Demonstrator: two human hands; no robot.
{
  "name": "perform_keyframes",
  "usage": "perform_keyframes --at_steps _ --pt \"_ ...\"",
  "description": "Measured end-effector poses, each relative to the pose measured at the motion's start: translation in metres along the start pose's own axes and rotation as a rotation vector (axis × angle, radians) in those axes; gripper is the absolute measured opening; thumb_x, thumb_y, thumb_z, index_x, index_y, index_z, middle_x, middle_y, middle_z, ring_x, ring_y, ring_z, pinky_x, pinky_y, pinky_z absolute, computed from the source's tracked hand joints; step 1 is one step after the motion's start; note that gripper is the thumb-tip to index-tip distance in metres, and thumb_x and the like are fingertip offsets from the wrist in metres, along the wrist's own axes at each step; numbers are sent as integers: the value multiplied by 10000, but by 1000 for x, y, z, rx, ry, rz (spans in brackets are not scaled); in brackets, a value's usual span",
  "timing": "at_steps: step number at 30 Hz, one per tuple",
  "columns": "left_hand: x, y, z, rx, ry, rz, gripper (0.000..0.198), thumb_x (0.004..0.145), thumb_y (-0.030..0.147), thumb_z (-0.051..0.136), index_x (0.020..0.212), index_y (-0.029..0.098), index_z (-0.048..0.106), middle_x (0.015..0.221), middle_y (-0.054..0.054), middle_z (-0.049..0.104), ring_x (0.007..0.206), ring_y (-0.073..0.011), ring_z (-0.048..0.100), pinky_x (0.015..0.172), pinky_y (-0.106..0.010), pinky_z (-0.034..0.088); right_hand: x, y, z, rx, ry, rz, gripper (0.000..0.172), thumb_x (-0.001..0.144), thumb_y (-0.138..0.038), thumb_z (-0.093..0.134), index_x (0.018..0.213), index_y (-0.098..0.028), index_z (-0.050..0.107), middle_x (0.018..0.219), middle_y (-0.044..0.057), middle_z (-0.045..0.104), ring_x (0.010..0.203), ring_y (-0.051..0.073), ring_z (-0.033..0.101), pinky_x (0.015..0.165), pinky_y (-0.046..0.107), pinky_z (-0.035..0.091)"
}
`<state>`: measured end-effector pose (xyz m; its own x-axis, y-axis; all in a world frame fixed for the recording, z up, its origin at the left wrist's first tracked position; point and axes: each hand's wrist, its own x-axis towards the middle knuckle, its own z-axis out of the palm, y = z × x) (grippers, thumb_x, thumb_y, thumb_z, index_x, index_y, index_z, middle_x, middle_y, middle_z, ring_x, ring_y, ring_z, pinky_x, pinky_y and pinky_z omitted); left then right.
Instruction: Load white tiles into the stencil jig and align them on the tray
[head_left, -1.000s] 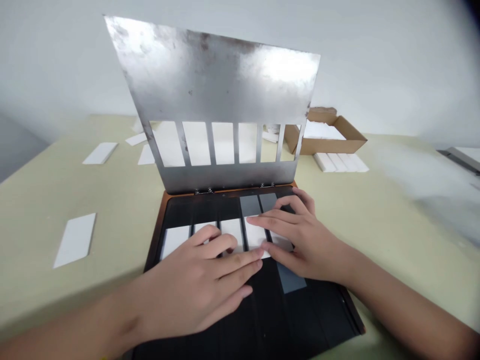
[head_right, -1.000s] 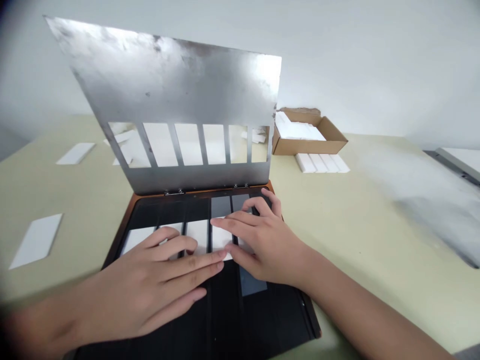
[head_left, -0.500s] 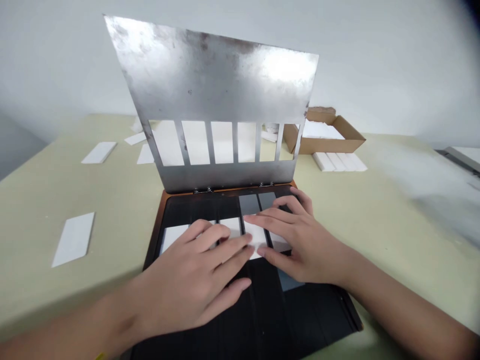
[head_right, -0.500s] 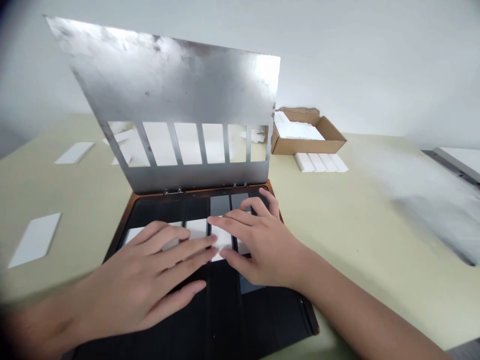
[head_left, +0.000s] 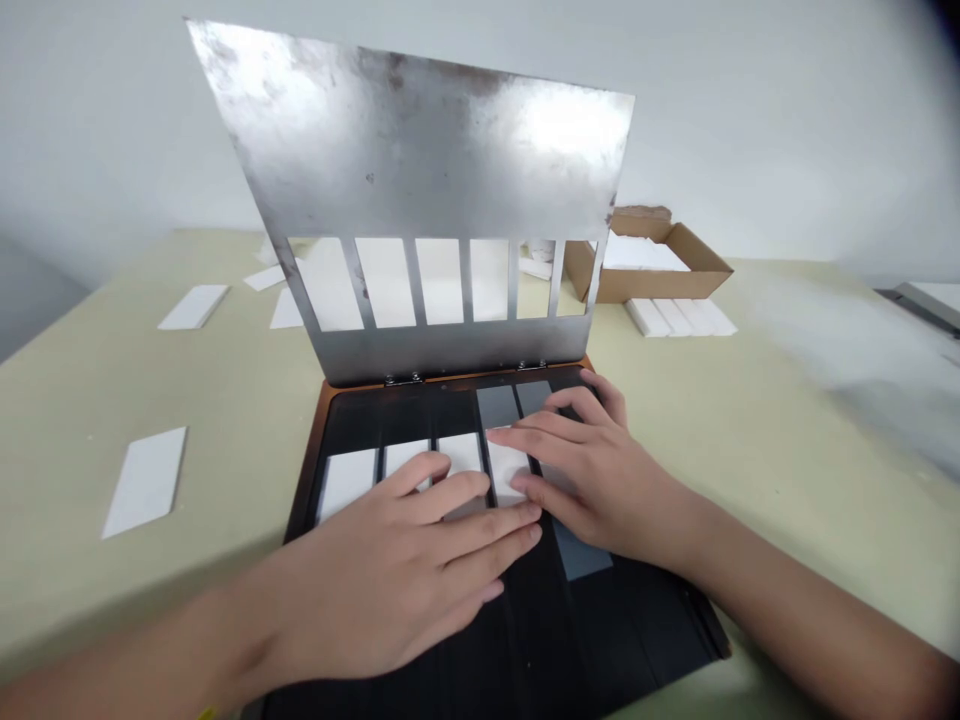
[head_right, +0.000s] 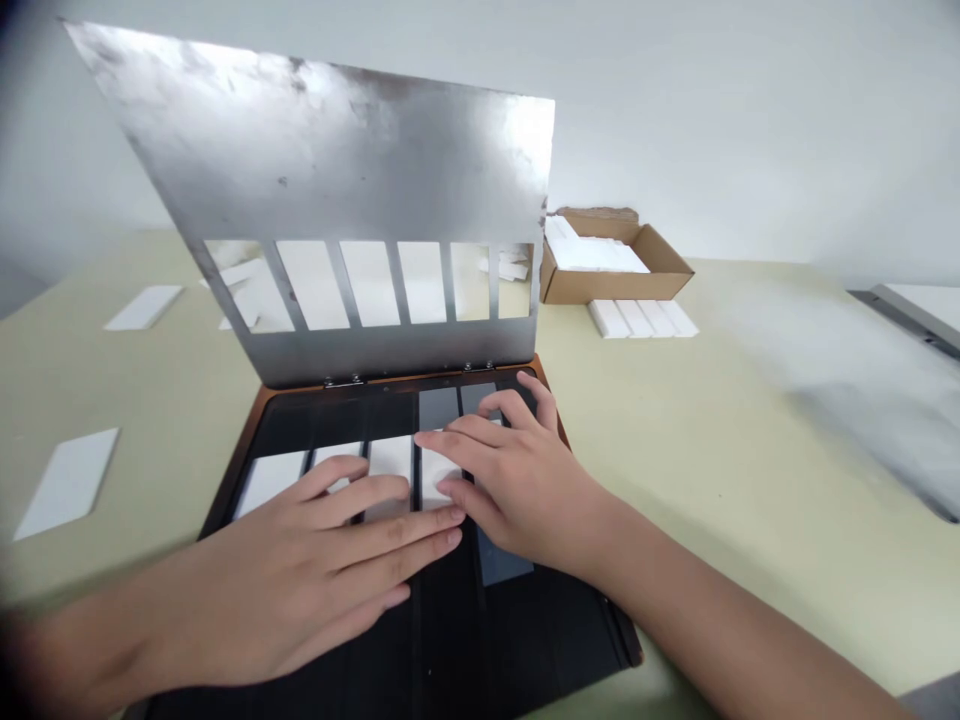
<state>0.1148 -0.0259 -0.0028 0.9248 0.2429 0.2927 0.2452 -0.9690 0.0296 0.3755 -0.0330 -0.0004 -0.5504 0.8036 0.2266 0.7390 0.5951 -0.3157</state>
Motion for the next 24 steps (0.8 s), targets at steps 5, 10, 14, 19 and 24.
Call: perform_keyframes --at_steps 5,10,14,19,24 --pt "2 0 1 -23 40 -82 403 1114 372 528 1478 224 621 1420 7 714 1106 -250 608 990 -454 331 -1 1 -1 -7 -2 -20 379 1077 -228 490 1425 -287 628 1299 -6 736 1177 267 513 1265 609 120" --pt "3 -3 -3 -30 52 -117 391 1124 333 474 1462 217 633 1474 17 678 1113 -266 586 973 -476 319 -3 -1 -5 8 -10 -28 404 1063 -198 467 1423 -281 629 1288 -14 736 1188 262 511 1281 582 90" --pt "1 -4 -3 59 56 -194 410 1087 392 503 1422 220 667 1433 -71 679 1152 -318 576 945 -476 333 -4 -4 -10 54 -19 -38 478 994 -231 556 1470 -257 595 1309 -13 722 1217 266 501 1292 576 65" --pt "-1 -4 -2 89 74 -210 409 1054 398 536 1374 199 695 1325 -123 683 1122 -335 579 899 -474 351 -5 -1 -13 67 -69 -47 547 1021 -405 614 1548 -290 528 1370 2 699 1260 283 495 1291 580 47" --pt "0 -3 -3 93 86 -217 396 1056 389 530 1355 199 706 1260 -112 694 1105 -332 577 888 -479 351 -3 4 -11 57 -66 -43 571 1027 -495 643 1555 -316 522 1350 -6 708 1251 278 500 1286 574 61"
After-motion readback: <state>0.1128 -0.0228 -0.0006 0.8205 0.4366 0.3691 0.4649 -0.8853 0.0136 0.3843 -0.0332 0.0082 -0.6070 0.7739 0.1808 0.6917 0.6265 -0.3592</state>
